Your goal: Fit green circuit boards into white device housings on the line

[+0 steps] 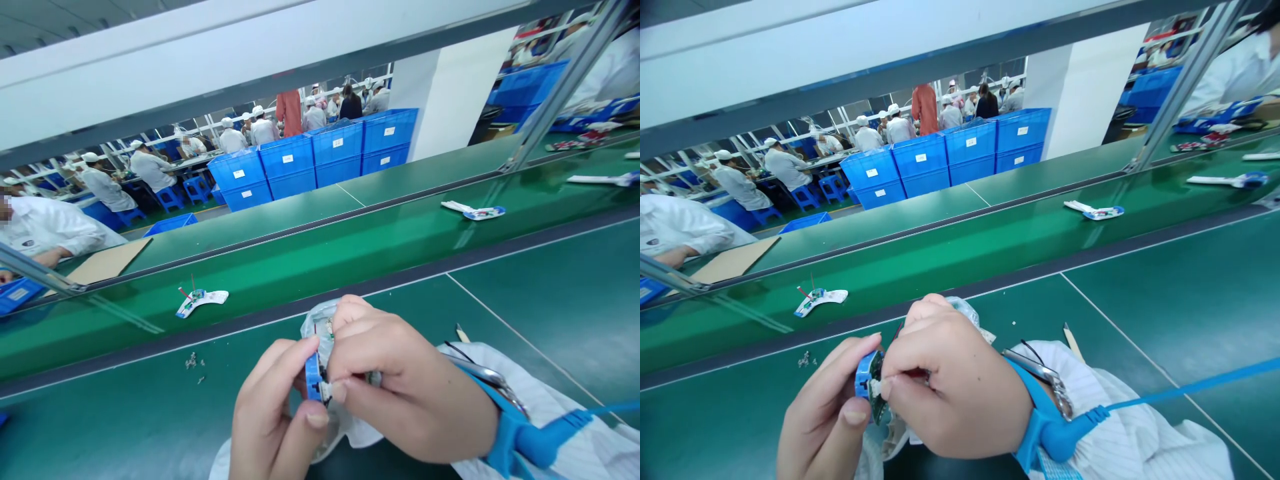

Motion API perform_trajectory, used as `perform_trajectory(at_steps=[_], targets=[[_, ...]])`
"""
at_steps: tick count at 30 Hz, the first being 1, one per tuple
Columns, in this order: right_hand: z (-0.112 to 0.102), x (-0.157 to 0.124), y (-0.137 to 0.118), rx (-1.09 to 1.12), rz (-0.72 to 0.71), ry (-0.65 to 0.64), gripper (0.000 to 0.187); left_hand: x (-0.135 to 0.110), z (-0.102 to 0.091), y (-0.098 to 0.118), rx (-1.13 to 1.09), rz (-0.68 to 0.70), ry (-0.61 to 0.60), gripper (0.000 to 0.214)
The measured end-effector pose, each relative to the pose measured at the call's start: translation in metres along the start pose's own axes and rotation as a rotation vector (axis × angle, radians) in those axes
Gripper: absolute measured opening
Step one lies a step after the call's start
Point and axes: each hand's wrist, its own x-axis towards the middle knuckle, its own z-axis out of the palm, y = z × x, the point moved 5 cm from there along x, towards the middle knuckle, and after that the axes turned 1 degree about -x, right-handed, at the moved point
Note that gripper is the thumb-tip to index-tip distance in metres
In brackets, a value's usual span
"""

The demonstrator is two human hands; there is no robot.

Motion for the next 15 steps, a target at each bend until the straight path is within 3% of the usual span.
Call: perform_trajectory(at_steps=[3, 7, 11, 15], targets=[[0.000, 0.000, 0.000, -0.041, 0.008, 0.005, 0.025, -0.004, 0.003, 0.002, 0.063, -0.003, 0.018, 0.031], [0.000, -0.001, 0.003, -0.062, 0.030, -0.004, 0.023, -0.015, 0.008, -0.001, 0.154, -0.110, 0.080, 0.037], [-0.001, 0.002, 0.005, -0.030, 0.035, -0.063, 0.024, -0.025, 0.015, -0.007, 0.178, -0.155, 0.039, 0.052], [-0.002, 0.005, 0.005, -0.038, 0.045, -0.114, 0.028, -0.028, 0.016, -0.011, 0.454, -0.170, 0.100, 0.037]])
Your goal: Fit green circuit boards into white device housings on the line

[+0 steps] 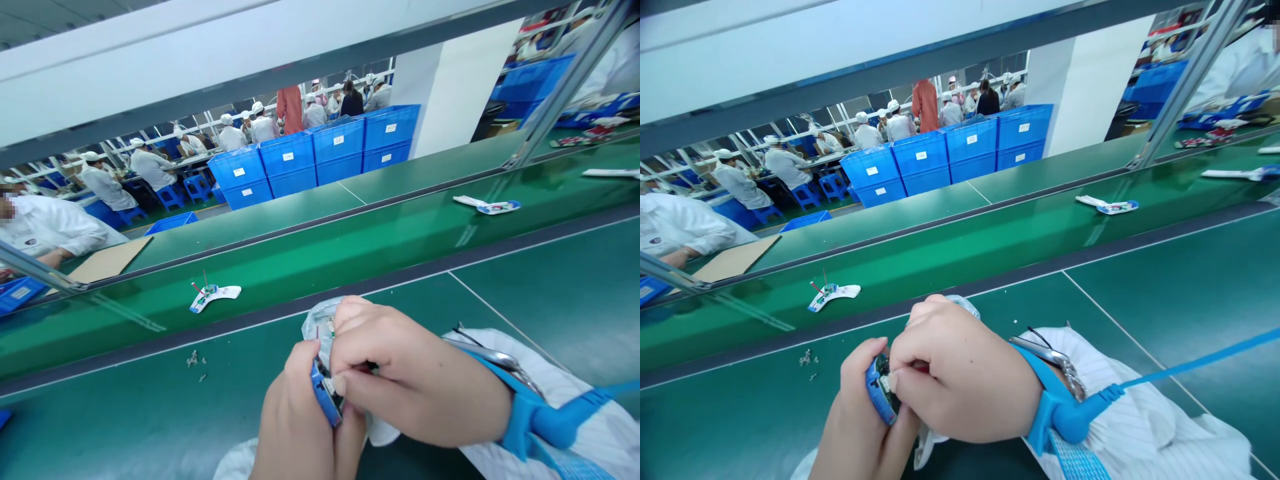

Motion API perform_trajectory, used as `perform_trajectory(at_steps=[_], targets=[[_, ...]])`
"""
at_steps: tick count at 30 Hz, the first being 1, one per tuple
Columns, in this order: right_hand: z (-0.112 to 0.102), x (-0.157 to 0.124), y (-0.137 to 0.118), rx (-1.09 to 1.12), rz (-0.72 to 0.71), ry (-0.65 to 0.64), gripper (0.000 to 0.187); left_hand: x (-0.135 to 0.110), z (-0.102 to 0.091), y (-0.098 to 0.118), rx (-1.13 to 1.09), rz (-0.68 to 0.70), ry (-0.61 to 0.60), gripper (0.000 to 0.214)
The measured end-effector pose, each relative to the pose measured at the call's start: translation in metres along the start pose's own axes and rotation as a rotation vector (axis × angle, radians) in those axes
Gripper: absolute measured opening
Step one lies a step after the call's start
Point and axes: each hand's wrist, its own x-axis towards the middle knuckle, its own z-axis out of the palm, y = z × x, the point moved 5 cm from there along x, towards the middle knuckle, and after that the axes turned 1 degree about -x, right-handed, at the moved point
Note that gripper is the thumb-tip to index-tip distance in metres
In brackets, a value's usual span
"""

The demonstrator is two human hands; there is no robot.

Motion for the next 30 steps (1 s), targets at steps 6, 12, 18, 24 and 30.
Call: perform_trajectory(at_steps=[6, 12, 18, 24, 30], targets=[[0.005, -0.006, -0.002, -0.162, 0.014, 0.000, 0.029, -0.003, 0.005, -0.001, 0.266, 0.032, 0.116, 0.031], [0.014, -0.016, -0.007, -0.429, 0.037, 0.068, 0.029, -0.010, 0.010, -0.003, 0.352, 0.028, 0.170, 0.031], [0.016, -0.020, -0.018, -0.538, 0.047, 0.196, 0.025, -0.012, 0.011, 0.002, 0.393, 0.046, 0.314, 0.028], [0.016, -0.025, -0.016, -0.509, 0.084, 0.264, 0.026, -0.006, 0.014, 0.008, 0.625, 0.196, 0.256, 0.025], [0.013, -0.011, 0.017, -0.253, 0.198, 0.012, 0.024, 0.016, 0.020, -0.007, 0.258, 0.024, -0.296, 0.033]])
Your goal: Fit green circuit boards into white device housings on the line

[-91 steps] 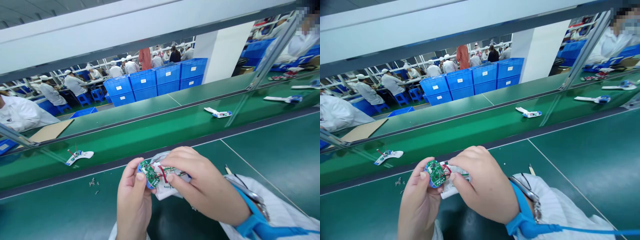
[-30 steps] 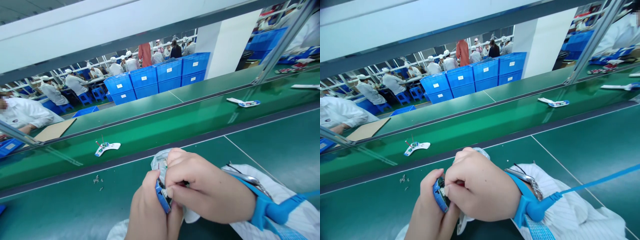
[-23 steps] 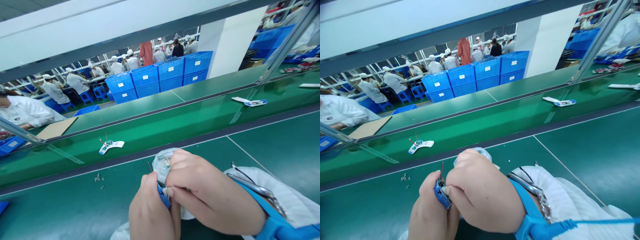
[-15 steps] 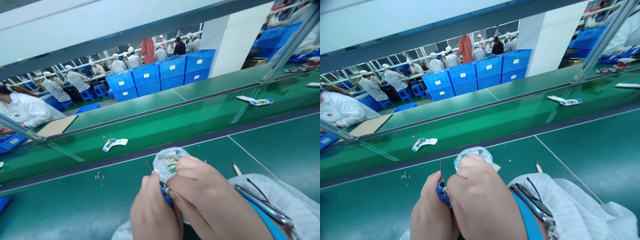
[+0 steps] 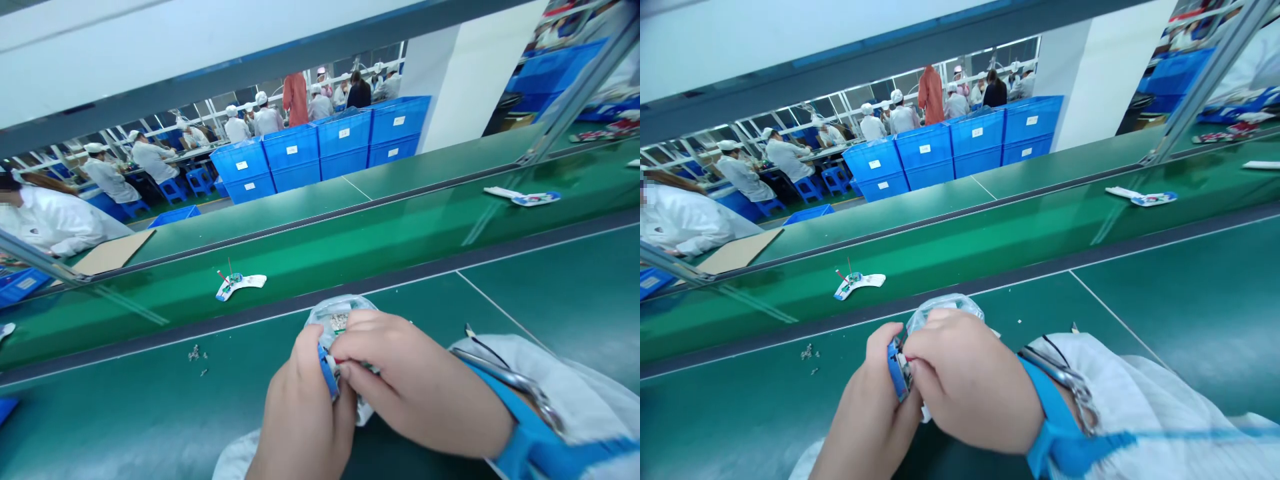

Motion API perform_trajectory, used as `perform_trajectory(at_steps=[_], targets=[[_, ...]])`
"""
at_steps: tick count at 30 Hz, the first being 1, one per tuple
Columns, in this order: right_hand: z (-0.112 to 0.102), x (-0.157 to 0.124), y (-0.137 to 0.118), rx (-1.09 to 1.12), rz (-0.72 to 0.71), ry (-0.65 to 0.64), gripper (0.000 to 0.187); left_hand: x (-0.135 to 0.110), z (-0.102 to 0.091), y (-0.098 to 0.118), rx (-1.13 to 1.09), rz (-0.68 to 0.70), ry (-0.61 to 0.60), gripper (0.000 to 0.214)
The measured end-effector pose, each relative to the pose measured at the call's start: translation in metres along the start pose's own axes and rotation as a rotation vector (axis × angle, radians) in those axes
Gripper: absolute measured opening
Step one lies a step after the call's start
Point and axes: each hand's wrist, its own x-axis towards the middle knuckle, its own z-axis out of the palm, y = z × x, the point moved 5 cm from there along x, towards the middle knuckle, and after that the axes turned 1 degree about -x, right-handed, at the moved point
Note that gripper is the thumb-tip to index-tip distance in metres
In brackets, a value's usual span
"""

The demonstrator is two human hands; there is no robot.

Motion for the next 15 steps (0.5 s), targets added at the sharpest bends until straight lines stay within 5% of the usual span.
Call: perform_trajectory(at_steps=[3, 6, 11, 15], targets=[[0.001, 0.011, 0.012, 0.202, 0.054, -0.159, 0.025, 0.006, 0.000, -0.005, -0.198, -0.128, -0.154, 0.045], [-0.002, 0.025, 0.034, 0.259, 0.128, -0.198, 0.022, 0.008, -0.006, -0.008, -0.215, -0.208, -0.157, 0.067], [-0.044, 0.055, 0.138, -0.039, 0.534, 0.082, 0.025, 0.007, -0.017, -0.012, -0.157, -0.229, -0.162, 0.076], [-0.078, 0.072, 0.211, -0.222, 0.652, 0.237, 0.025, 0.007, -0.015, -0.005, -0.064, -0.029, -0.327, 0.064]])
